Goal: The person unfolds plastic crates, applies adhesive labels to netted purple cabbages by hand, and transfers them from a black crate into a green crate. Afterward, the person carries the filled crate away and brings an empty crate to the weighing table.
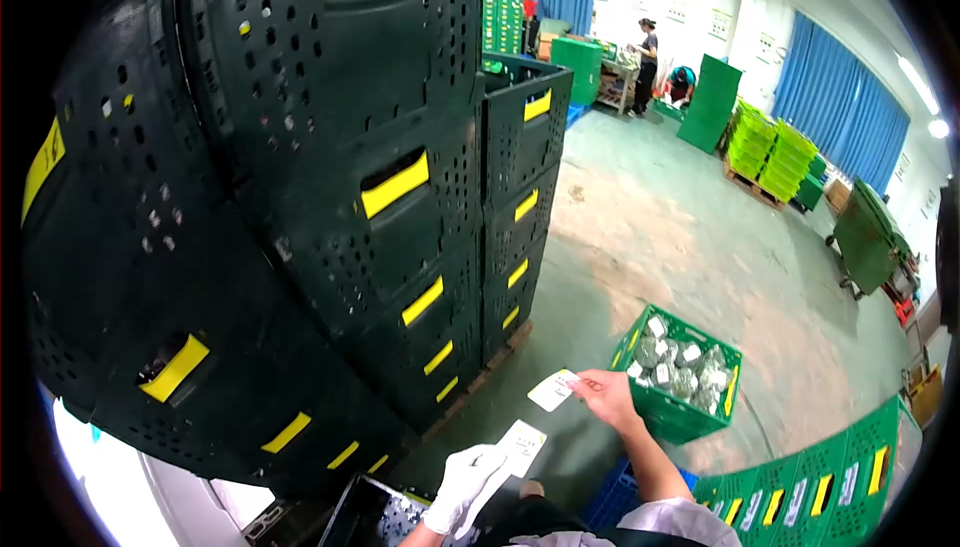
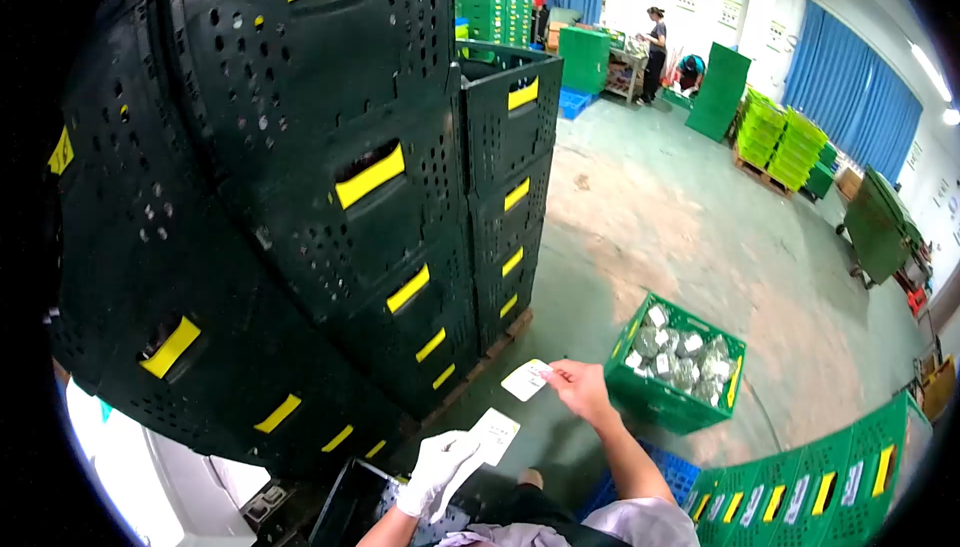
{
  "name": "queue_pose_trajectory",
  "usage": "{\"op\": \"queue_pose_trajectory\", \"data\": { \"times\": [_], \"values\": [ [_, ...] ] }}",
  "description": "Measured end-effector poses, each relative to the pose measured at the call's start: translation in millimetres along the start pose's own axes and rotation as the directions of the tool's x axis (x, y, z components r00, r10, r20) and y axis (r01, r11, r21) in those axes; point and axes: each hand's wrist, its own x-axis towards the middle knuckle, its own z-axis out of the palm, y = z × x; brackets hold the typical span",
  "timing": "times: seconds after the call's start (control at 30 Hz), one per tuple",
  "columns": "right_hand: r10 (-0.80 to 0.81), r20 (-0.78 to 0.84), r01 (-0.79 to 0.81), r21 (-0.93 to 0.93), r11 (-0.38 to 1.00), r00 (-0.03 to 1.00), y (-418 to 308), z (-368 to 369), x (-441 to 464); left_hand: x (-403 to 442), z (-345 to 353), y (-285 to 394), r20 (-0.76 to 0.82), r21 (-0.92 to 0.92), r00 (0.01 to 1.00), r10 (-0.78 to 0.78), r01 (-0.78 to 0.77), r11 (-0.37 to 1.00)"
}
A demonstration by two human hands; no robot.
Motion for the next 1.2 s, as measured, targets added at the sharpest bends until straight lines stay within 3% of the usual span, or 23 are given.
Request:
{"op": "queue_pose_trajectory", "data": {
  "times": [0.07,0.1,0.23,0.3,0.43,0.57,0.7,0.77,0.87,0.93,0.97,1.03,1.1,1.13,1.2],
  "values": [
    [0.034,0.016,-0.035,0.068,0.997,0.999,-8.2,-25.3,39.9,18.4,5.5,12.9,-0.055,-0.044,0.998,-0.031,0.028,0.999],
    [0.036,0.060,-0.039,0.054,0.998,0.998,-13.0,-41.0,60.3,25.4,13.4,30.0,-0.090,-0.161,0.991,-0.102,0.087,0.983],
    [0.013,0.129,-0.044,0.238,0.970,0.992,-25.6,-105.5,140.7,93.7,30.3,24.2,-0.173,-0.233,0.979,-0.110,0.068,0.970],
    [-0.069,0.129,0.039,0.225,0.974,0.989,-35.9,-141.9,184.9,127.9,40.8,24.7,-0.158,-0.251,0.987,-0.021,-0.020,0.968],
    [-0.150,0.142,0.112,0.248,0.962,0.978,-78.7,-204.1,267.4,165.7,80.3,78.7,-0.111,-0.455,0.993,-0.033,-0.021,0.890],
    [-0.359,0.171,0.302,0.288,0.909,0.917,-118.1,-235.2,350.0,189.8,105.0,129.7,-0.112,-0.436,0.993,-0.039,-0.014,0.900],
    [-0.486,0.255,0.389,0.348,0.853,0.836,-160.8,-235.8,428.6,214.5,102.5,174.1,-0.246,-0.309,0.969,-0.014,-0.065,0.949],
    [-0.526,0.305,0.445,0.299,0.844,0.794,-183.1,-227.8,467.8,232.3,97.3,183.9,-0.346,-0.234,0.936,0.055,-0.144,0.962],
    [-0.527,0.393,0.499,0.180,0.848,0.753,-211.0,-208.3,530.6,249.8,90.9,222.8,-0.466,-0.030,0.877,0.113,-0.143,0.989],
    [-0.512,0.460,0.545,0.070,0.835,0.725,-223.2,-194.1,567.6,261.9,88.6,239.0,-0.559,0.106,0.798,0.226,-0.201,0.974],
    [-0.431,0.508,0.507,-0.011,0.862,0.745,-234.4,-186.5,582.3,273.1,81.5,244.9,-0.577,0.203,0.752,0.318,-0.246,0.948],
    [-0.387,0.612,0.534,-0.070,0.843,0.690,-249.4,-168.5,614.5,288.0,82.2,263.4,-0.629,0.162,0.666,0.402,-0.393,0.905],
    [-0.345,0.715,0.565,-0.083,0.821,0.607,-256.5,-148.6,645.0,302.9,79.8,278.3,-0.610,0.292,0.598,0.521,-0.441,0.849],
    [-0.320,0.759,0.585,-0.098,0.805,0.568,-258.1,-137.3,658.8,310.7,77.4,281.8,-0.622,0.284,0.598,0.505,-0.430,0.857],
    [-0.237,0.831,0.592,-0.133,0.795,0.504,-262.4,-113.3,675.2,321.7,74.6,285.2,-0.561,0.386,0.499,0.660,-0.547,0.743]
  ]
}}
